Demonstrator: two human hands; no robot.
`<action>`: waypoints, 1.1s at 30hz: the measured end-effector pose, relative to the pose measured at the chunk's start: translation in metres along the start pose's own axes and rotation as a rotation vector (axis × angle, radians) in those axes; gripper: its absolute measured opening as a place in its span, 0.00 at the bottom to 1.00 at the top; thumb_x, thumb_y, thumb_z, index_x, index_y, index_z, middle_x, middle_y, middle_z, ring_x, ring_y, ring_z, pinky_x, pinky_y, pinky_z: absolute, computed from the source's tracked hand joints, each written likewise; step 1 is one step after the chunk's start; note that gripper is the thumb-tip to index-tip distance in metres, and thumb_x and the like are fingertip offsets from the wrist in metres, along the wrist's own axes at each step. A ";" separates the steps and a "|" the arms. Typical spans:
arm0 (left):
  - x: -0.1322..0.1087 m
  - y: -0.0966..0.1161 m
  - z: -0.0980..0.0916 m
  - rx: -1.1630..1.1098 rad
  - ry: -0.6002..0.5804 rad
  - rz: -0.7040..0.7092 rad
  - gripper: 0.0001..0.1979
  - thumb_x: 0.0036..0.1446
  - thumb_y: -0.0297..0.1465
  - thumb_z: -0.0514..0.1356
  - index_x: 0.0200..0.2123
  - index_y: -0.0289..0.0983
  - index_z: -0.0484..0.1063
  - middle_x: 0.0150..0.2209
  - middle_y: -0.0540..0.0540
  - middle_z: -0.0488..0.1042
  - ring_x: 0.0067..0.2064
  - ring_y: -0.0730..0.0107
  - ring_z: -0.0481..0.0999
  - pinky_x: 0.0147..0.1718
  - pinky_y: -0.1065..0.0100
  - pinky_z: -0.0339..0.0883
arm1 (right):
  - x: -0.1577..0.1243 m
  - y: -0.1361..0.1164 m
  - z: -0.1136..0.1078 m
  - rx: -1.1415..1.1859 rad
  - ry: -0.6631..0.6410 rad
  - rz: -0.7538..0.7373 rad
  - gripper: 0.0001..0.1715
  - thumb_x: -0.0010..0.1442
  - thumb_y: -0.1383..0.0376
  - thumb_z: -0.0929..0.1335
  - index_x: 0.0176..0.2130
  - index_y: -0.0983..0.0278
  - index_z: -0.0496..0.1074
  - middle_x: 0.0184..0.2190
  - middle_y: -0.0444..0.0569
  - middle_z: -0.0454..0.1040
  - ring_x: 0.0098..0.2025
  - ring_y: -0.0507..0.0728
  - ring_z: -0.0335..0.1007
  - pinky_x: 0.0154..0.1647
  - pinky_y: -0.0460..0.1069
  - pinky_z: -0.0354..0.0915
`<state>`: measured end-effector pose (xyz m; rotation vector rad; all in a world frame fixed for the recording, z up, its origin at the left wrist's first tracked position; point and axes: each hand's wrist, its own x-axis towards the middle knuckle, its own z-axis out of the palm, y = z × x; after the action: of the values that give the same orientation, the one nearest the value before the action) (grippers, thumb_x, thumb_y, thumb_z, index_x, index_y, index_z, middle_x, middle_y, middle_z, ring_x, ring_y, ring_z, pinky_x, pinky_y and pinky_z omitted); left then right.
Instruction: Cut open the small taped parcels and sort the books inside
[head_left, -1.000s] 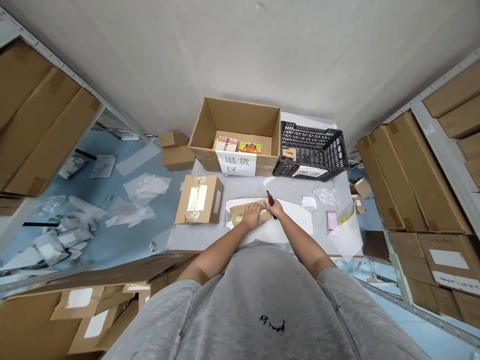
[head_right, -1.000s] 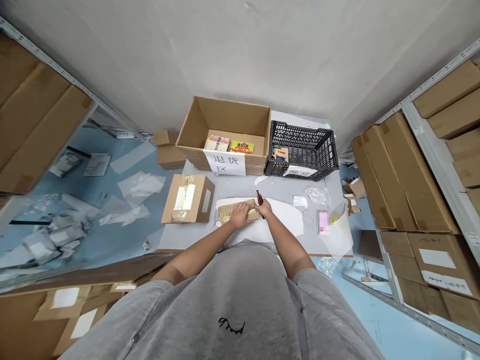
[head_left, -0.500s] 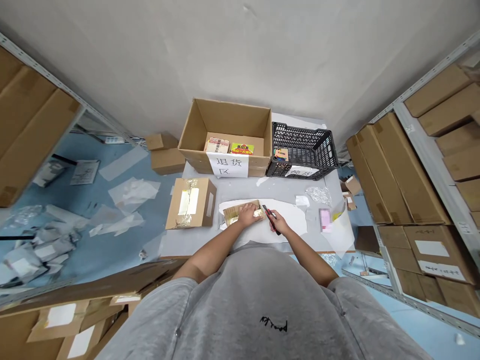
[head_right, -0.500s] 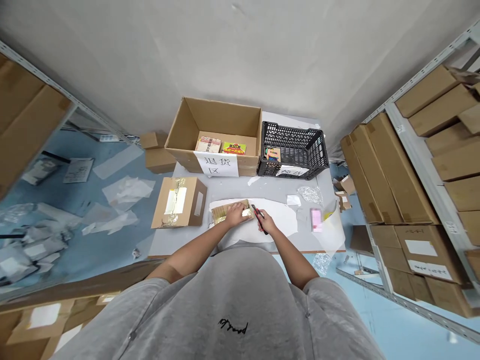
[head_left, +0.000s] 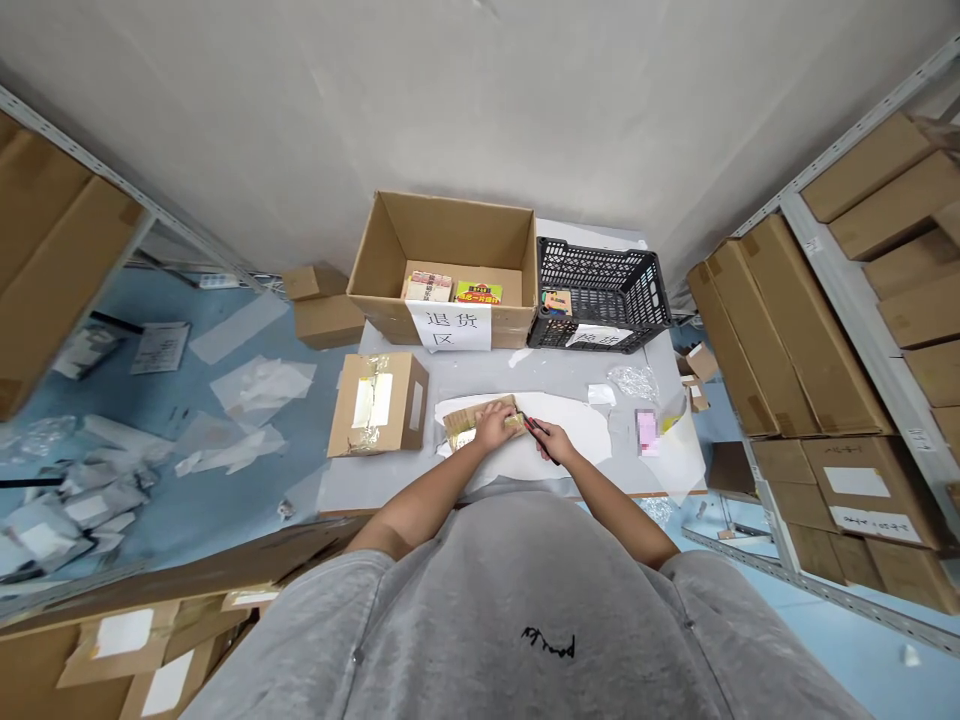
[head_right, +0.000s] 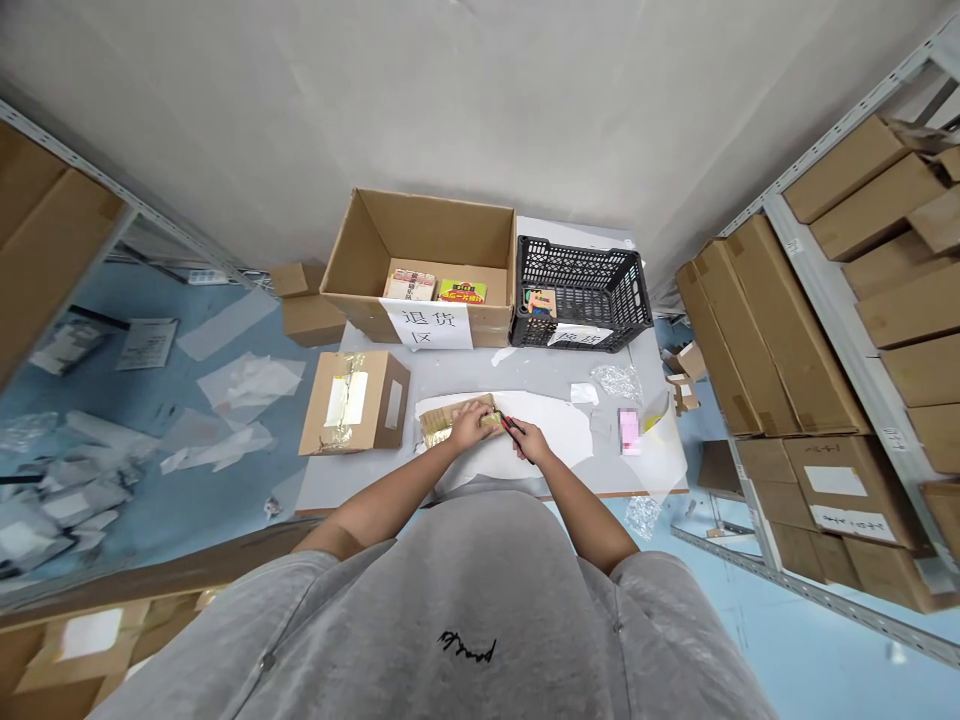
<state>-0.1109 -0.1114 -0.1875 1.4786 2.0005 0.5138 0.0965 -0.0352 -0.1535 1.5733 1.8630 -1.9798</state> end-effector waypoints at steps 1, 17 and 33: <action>0.000 -0.001 0.000 0.004 0.004 0.008 0.14 0.64 0.40 0.67 0.51 0.44 0.80 0.55 0.42 0.77 0.61 0.47 0.71 0.58 0.53 0.60 | 0.003 -0.003 0.001 -0.001 0.009 0.003 0.32 0.76 0.57 0.66 0.73 0.62 0.72 0.19 0.35 0.70 0.16 0.50 0.64 0.18 0.42 0.61; -0.042 -0.033 -0.018 0.239 -0.010 0.096 0.34 0.54 0.41 0.79 0.60 0.40 0.72 0.60 0.33 0.72 0.64 0.37 0.70 0.63 0.47 0.60 | 0.012 -0.006 -0.009 -0.098 0.163 -0.103 0.35 0.74 0.51 0.65 0.73 0.58 0.66 0.28 0.38 0.74 0.22 0.54 0.71 0.26 0.46 0.71; -0.088 -0.085 -0.025 0.178 0.127 0.109 0.42 0.70 0.49 0.62 0.79 0.39 0.57 0.81 0.30 0.53 0.83 0.40 0.49 0.78 0.39 0.45 | 0.059 -0.020 0.040 -0.407 0.249 -0.135 0.40 0.66 0.58 0.74 0.72 0.57 0.66 0.49 0.50 0.82 0.49 0.63 0.80 0.52 0.53 0.73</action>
<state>-0.1703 -0.2207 -0.2016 1.7079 2.1187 0.4967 0.0301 -0.0242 -0.1838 1.6600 2.3311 -1.3623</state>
